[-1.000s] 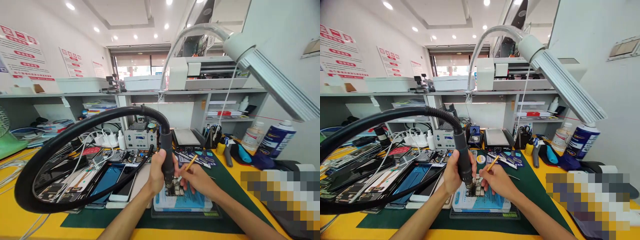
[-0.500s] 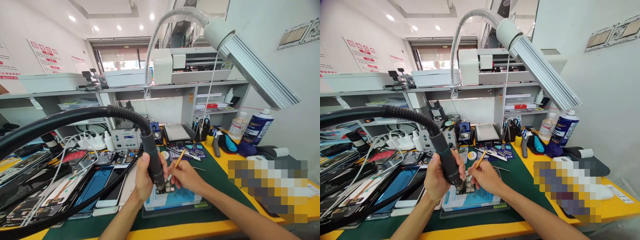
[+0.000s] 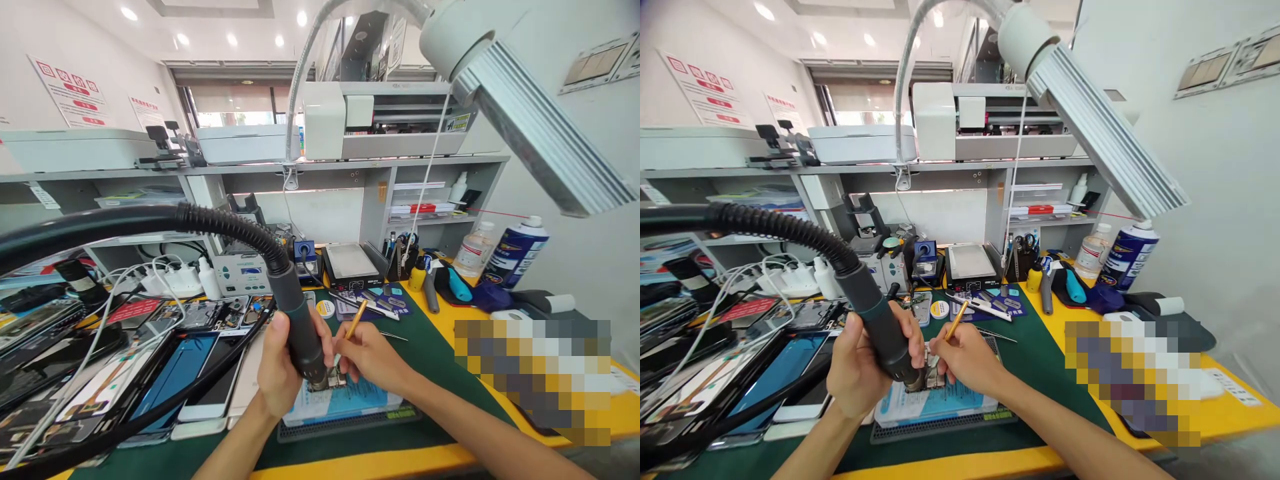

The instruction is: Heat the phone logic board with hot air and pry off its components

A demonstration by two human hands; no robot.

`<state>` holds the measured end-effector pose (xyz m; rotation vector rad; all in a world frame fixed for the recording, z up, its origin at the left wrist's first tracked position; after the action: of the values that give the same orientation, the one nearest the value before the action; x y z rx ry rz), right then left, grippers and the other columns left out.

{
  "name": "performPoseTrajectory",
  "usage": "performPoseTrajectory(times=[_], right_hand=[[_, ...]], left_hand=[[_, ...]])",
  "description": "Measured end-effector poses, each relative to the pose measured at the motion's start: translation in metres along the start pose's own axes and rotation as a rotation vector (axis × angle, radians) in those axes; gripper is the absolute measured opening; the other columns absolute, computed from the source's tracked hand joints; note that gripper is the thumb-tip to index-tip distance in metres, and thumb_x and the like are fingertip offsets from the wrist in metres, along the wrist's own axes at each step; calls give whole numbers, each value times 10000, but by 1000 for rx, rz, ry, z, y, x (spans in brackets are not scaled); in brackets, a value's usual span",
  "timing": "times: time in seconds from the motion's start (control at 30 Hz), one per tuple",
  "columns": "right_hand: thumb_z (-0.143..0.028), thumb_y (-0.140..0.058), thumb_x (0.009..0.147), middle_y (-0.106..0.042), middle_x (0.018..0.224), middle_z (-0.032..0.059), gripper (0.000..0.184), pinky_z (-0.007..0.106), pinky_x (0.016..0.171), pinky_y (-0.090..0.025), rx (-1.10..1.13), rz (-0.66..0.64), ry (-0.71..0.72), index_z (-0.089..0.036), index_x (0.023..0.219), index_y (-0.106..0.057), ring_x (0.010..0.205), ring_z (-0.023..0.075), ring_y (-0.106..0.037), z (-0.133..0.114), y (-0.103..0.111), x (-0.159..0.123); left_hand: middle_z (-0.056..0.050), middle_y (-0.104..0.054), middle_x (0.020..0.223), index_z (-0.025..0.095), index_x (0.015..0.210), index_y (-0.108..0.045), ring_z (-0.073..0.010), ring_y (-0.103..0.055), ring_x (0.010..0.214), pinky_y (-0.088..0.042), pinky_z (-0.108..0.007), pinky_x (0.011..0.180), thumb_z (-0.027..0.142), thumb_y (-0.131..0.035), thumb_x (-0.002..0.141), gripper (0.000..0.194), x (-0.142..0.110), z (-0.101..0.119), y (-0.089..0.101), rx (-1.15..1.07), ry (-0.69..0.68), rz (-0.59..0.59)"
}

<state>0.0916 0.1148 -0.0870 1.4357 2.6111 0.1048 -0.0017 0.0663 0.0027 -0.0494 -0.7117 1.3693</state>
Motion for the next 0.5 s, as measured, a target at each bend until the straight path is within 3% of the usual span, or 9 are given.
performPoseTrajectory(times=[0.23, 0.5], right_hand=[[-363, -615, 874, -608, 564, -27, 239, 193, 428, -398, -35, -29, 40, -173, 741, -559, 404, 76, -497, 1, -4, -1], [-313, -597, 893, -626, 605, -11, 203, 183, 457, -418, -68, -76, 62, -156, 765, -604, 455, 78, -529, 2, -9, -3]], left_hand=[[-55, -629, 597, 155, 747, -599, -173, -573, 507, -474, -303, 561, 720, -424, 894, 610, 1, 6, -4, 30, -9, -1], [-51, -630, 616, 153, 746, -610, -166, -564, 513, -479, -302, 547, 692, -489, 878, 568, 1, 4, 2, -21, -8, 28]])
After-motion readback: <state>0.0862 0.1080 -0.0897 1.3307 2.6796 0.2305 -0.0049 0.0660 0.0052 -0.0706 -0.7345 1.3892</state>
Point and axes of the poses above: each hand's wrist, its own x-axis towards the middle knuckle, its own y-axis out of the back of the hand, z = x × y, the point moved 10 cm from there along x, towards the middle knuckle
